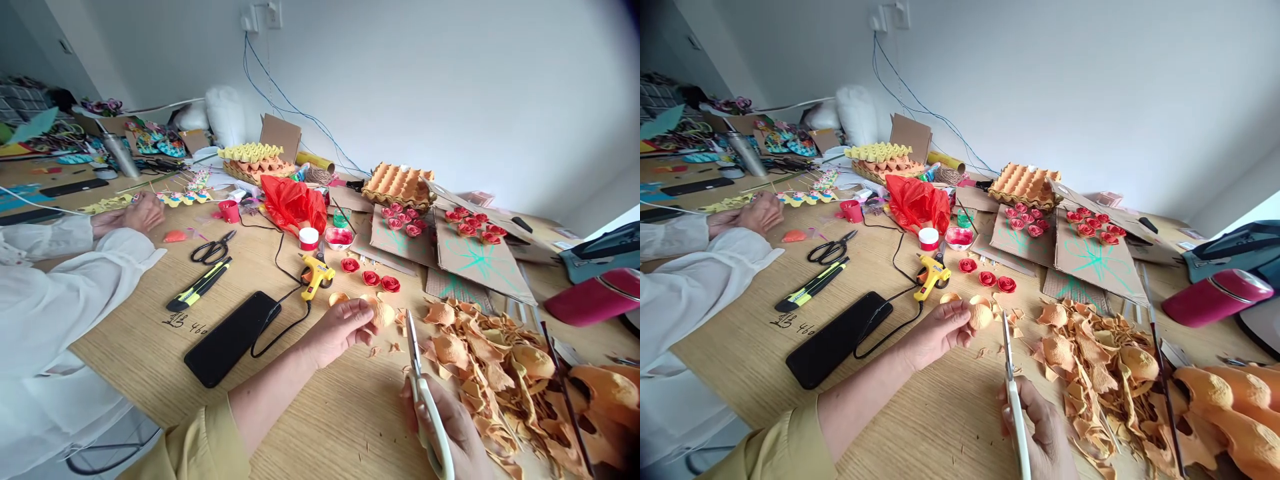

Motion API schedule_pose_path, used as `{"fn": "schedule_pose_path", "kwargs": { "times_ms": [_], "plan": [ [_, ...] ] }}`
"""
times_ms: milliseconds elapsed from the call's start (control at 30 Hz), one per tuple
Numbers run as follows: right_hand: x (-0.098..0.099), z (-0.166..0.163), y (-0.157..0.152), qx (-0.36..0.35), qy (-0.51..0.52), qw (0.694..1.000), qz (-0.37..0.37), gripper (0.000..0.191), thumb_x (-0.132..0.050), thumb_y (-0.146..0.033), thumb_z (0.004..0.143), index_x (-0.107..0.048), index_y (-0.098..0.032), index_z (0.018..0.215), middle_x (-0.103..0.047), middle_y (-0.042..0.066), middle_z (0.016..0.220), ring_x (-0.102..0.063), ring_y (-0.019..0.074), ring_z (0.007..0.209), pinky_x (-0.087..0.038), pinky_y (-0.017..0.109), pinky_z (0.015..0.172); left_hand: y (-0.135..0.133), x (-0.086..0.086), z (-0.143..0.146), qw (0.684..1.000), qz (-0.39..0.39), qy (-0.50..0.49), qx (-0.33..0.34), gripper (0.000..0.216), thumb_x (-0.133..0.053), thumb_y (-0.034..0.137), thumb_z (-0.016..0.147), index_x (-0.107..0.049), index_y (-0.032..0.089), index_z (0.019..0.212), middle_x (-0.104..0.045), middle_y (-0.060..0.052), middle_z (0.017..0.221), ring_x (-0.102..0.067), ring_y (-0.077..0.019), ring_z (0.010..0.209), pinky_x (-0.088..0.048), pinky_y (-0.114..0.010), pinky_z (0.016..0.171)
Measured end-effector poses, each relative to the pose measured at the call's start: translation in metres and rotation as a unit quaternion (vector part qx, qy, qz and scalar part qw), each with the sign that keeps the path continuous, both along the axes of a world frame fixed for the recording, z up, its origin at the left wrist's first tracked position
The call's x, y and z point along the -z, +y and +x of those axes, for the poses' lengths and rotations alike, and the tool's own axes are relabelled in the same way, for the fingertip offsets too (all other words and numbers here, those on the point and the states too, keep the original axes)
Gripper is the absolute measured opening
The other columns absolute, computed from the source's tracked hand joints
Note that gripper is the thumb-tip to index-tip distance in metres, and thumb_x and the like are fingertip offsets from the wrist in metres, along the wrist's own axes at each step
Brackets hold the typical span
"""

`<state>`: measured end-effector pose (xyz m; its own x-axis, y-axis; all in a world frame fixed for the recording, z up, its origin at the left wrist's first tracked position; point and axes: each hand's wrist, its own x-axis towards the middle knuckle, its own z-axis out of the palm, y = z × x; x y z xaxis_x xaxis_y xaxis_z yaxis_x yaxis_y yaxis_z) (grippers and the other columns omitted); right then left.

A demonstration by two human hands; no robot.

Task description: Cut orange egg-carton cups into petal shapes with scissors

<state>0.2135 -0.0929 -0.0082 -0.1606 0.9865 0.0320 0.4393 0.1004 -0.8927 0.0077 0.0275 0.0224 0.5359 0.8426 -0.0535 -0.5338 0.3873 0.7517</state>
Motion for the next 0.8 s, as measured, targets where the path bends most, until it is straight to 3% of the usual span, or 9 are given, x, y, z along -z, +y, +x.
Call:
{"fn": "schedule_pose_path", "kwargs": {
  "times_ms": [200,400,800],
  "plan": [
    [-0.006,-0.006,0.001,-0.02,0.022,0.999,-0.024,0.042,-0.045,-0.061,0.096,-0.057,-0.021,0.088,-0.058,0.0,0.066,-0.05,0.0154,0.057,-0.04,0.026,0.054,0.003,0.005,-0.001,0.992,-0.088,-0.083,-0.02,0.03,-0.085,0.025,0.071,-0.064,0.013,0.089,-0.075,-0.005,0.084,-0.071,-0.0132,0.074,-0.057,-0.022,0.067],
    [-0.011,-0.014,0.003,-0.033,0.023,0.999,-0.037,0.047,-0.044,-0.064,0.094,-0.057,-0.02,0.084,-0.056,0.0,0.064,-0.048,0.0144,0.057,-0.039,0.025,0.053,0.003,0.004,-0.003,0.989,-0.111,-0.087,-0.042,0.029,-0.085,0.023,0.071,-0.065,0.014,0.091,-0.074,-0.005,0.085,-0.07,-0.0119,0.072,-0.054,-0.019,0.061],
    [-0.012,-0.022,0.002,-0.041,0.013,0.999,-0.009,0.049,-0.045,-0.066,0.092,-0.062,-0.02,0.084,-0.059,0.002,0.067,-0.053,0.0175,0.062,-0.045,0.028,0.057,-0.011,0.009,0.008,0.974,-0.187,-0.13,0.009,0.028,-0.087,0.02,0.068,-0.065,0.014,0.083,-0.068,-0.001,0.074,-0.066,-0.0096,0.066,-0.053,-0.019,0.059]
  ]
}}
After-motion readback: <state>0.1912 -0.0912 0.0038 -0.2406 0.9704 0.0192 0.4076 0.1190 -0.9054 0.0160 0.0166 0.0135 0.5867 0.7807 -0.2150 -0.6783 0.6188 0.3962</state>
